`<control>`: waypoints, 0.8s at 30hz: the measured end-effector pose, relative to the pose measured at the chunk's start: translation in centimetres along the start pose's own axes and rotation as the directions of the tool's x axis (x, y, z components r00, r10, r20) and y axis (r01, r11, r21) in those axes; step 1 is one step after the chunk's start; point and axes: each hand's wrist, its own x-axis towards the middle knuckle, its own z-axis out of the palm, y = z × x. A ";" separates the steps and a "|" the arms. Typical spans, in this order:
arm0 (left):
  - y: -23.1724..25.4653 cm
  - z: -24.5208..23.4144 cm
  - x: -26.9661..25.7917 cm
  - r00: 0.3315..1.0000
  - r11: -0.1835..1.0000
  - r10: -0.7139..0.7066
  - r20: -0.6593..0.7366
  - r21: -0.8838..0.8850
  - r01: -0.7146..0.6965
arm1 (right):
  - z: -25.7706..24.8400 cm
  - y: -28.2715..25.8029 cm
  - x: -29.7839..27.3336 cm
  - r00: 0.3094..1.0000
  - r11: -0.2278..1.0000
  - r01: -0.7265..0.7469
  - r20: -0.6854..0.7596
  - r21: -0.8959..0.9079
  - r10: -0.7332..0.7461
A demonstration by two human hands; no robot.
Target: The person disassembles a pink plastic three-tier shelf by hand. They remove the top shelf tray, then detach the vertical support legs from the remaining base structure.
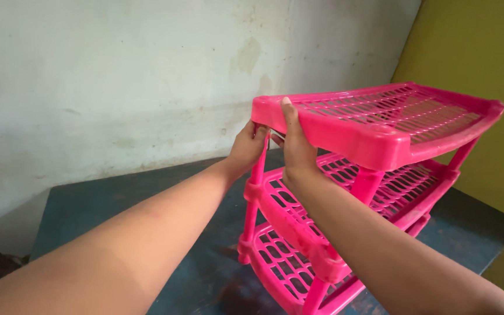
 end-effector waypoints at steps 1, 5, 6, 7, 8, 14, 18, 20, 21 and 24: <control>-0.3 -0.1 0.1 1.000 1.000 0.005 0.010 0.000 -0.005 | 0.0 -0.2 -0.1 1.000 1.000 -0.011 0.014 0.000 0.011; -1.0 -0.5 0.7 0.999 1.000 0.022 0.046 -0.003 -0.022 | -0.3 -0.7 -0.4 0.997 0.999 -0.048 0.060 -0.017 0.049; -1.0 -0.6 0.7 0.998 1.000 0.025 0.054 -0.003 -0.025 | -0.3 -0.8 -0.5 0.996 0.998 -0.061 0.060 -0.012 0.062; -1.0 -0.6 0.8 0.998 1.000 0.013 0.054 0.022 -0.014 | -0.3 -0.9 -0.5 0.995 0.997 -0.075 0.060 -0.007 0.075; -0.9 -0.6 0.8 0.999 0.999 0.000 0.053 0.048 -0.003 | -0.3 -0.9 -0.5 0.995 0.997 -0.080 0.063 0.003 0.079; 0.6 -1.1 0.4 0.977 0.984 -0.107 0.187 -0.124 0.131 | -0.5 -0.7 -0.5 0.984 0.997 -0.077 0.161 -0.016 0.078; 1.2 -1.9 0.3 0.970 0.988 -0.010 0.242 -0.148 0.047 | -0.5 -0.5 -0.7 0.989 0.997 -0.033 0.139 -0.068 0.042; 1.4 -1.7 0.4 0.966 0.964 0.015 0.258 -0.259 0.054 | -0.5 -0.6 -0.8 0.991 0.996 -0.002 0.134 -0.088 0.014; 1.3 -1.6 0.4 0.964 0.948 0.028 0.263 -0.313 0.058 | -0.5 -0.6 -0.9 0.991 0.995 0.017 0.137 -0.094 -0.004; 0.8 -1.1 0.6 0.972 0.928 -0.061 0.227 -0.347 0.139 | -0.6 -0.4 -1.2 0.991 0.983 0.084 0.121 -0.162 -0.064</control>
